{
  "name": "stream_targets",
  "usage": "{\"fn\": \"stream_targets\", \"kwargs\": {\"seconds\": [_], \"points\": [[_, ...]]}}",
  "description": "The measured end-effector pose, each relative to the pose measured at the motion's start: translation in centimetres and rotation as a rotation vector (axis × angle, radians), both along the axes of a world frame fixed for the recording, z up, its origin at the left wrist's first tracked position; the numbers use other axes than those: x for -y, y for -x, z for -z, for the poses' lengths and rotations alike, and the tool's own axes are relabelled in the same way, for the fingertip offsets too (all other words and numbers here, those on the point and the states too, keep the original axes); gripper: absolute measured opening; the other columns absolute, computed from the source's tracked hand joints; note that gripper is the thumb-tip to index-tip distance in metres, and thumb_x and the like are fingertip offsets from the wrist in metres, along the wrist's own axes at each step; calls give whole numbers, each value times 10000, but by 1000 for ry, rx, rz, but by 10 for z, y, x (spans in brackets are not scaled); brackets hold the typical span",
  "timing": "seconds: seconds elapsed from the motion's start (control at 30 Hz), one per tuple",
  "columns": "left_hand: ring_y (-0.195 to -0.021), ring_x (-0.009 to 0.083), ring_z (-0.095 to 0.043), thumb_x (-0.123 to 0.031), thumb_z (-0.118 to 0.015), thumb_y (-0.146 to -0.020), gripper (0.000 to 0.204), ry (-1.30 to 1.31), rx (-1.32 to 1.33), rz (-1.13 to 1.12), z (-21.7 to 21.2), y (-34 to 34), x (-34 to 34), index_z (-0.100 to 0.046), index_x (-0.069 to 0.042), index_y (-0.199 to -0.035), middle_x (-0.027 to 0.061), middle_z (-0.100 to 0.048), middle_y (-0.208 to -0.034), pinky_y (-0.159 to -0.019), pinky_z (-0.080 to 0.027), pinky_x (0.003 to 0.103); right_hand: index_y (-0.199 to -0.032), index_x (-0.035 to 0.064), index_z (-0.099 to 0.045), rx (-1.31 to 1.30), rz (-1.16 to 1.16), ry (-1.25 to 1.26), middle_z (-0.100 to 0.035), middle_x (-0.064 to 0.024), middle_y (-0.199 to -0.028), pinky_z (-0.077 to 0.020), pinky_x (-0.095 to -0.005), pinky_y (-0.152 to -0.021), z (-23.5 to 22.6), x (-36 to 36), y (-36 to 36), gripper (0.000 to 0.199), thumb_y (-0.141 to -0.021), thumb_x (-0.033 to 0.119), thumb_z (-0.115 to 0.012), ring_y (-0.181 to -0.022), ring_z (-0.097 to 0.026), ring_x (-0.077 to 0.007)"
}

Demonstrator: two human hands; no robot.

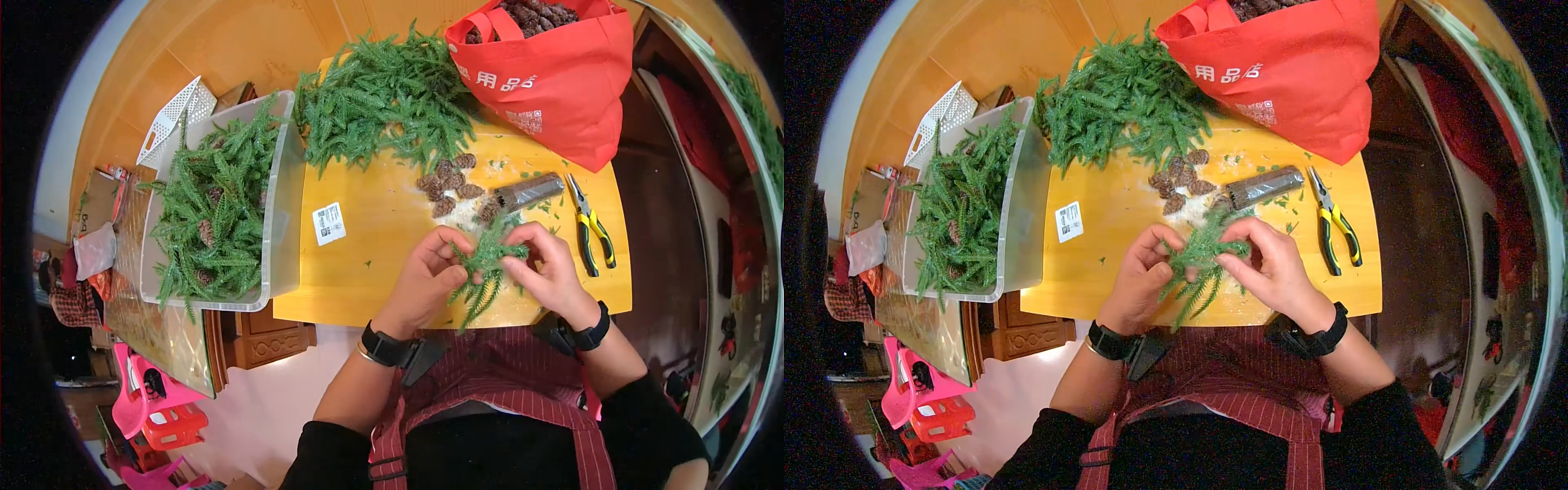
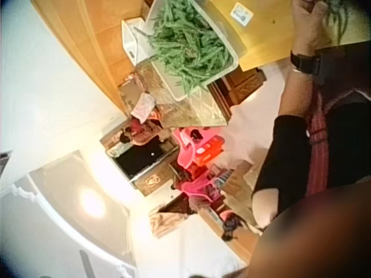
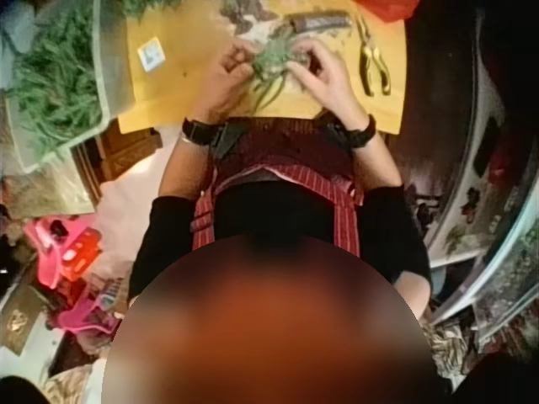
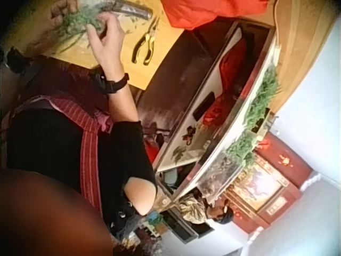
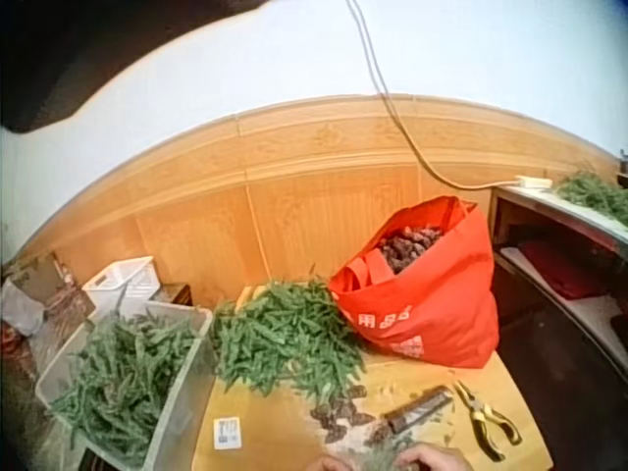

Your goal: Trim small green sprigs from larger branches using pliers and place them into a container.

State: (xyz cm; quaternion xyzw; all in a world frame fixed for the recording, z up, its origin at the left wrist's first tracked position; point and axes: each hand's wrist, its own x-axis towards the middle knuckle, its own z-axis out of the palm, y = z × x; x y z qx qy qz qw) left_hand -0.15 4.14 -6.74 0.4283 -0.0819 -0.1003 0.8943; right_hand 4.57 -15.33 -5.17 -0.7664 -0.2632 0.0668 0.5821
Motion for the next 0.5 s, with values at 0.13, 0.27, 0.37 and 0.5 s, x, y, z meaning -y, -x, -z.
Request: {"fn": "stream_targets", "kwargs": {"seconds": [0.13, 0.27, 0.37, 0.5], "points": [[-865, 117, -538, -49, -581, -809, 217, 17, -55, 38, -2, -1, 2, -465, -57, -993, 17, -515, -943, -780, -450, 263, -944, 15, -477, -6, 3, 57, -525, -27, -849, -381, -172, -529, 6, 5, 0, 202, -782, 25, -598, -656, -499, -47], [-902, 93, -510, -28, -552, -822, 204, -72, -48, -25, 0, 1, 4, -468, -57, -1005, 12, -512, -940, -799, -421, 244, -951, 15, -485, 207, 137, 16, -502, -71, -865, -367, -192, -526, -5, -3, 1, 242, -748, 18, -618, -596, -448, -70], [-917, 88, -500, -34, -542, -836, 207, -192, 60, -91, 1, 1, 7, -472, -53, -1030, 11, -515, -949, -810, -402, 236, -970, 18, -506, 384, 173, 34, -491, -87, -866, -370, -222, -538, -9, -1, 4, 304, -707, 41, -656, -585, -429, -99], [-932, 97, -509, -45, -535, -852, 225, -466, 228, -164, 2, 1, 14, -499, -44, -1074, 19, -524, -1000, -802, -407, 238, -956, 25, -551, 308, -52, -63, -498, -82, -874, -393, -235, -605, -12, -2, 9, 323, -666, 60, -687, -685, -478, -132]]}}
